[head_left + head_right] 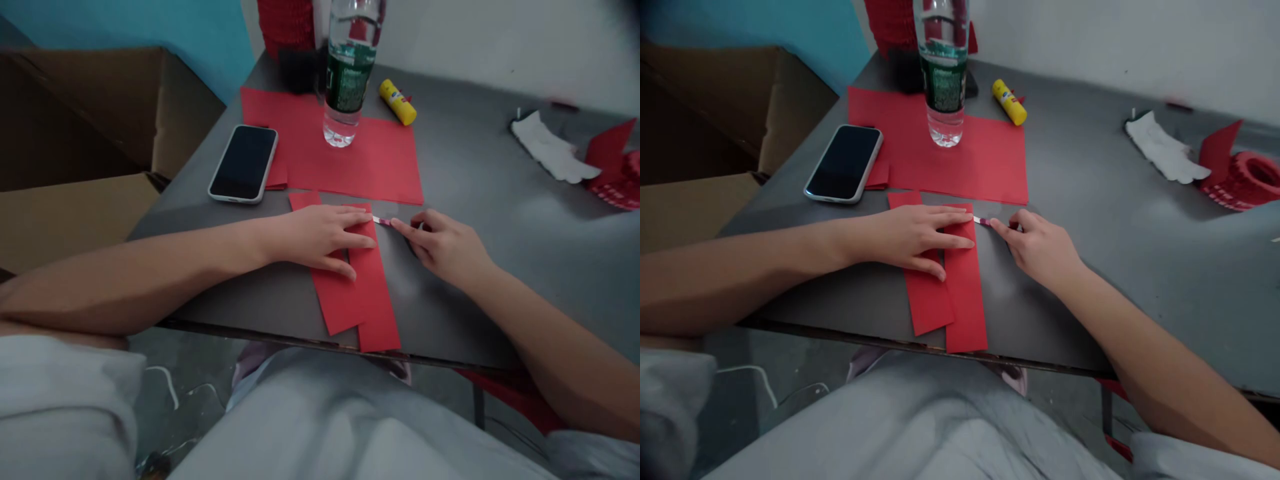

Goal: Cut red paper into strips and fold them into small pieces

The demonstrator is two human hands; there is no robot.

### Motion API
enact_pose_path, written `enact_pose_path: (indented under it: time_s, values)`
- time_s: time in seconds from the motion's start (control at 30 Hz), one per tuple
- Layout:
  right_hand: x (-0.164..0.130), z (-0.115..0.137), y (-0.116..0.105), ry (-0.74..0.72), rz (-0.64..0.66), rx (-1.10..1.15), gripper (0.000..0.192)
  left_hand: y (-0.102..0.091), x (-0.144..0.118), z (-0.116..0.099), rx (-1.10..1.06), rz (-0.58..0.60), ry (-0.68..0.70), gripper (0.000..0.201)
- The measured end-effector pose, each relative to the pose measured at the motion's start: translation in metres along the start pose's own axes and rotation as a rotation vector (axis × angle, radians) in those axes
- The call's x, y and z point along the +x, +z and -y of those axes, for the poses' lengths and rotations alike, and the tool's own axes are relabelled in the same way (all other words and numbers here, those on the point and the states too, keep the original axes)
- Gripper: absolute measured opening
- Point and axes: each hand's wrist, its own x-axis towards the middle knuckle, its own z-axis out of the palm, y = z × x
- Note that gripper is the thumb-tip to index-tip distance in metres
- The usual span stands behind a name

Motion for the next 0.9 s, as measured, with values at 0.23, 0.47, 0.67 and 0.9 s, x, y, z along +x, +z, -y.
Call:
enact_pose_path:
  time_s: [0.23, 0.47, 0.67, 0.9]
  values:
    - [-0.004, -0.004, -0.006, -0.05, 0.012, 0.046, 0.039, -0.004, 0.001, -0.003, 0.055, 0.017, -0.012, 0.051]
    - [-0.001, -0.002, -0.005, -0.01, 0.008, 0.014, 0.04, -0.004, 0.002, -0.003, 0.113, 0.01, 0.014, 0.055]
    - [0.003, -0.002, -0.003, 0.002, 0.012, -0.015, 0.04, -0.005, 0.002, -0.003, 0.13, 0.007, 0.02, 0.055]
    - [0.008, -0.006, 0.004, 0.011, -0.018, -0.015, 0.039, -0.004, 0.002, -0.003, 0.136, -0.007, 0.034, 0.056]
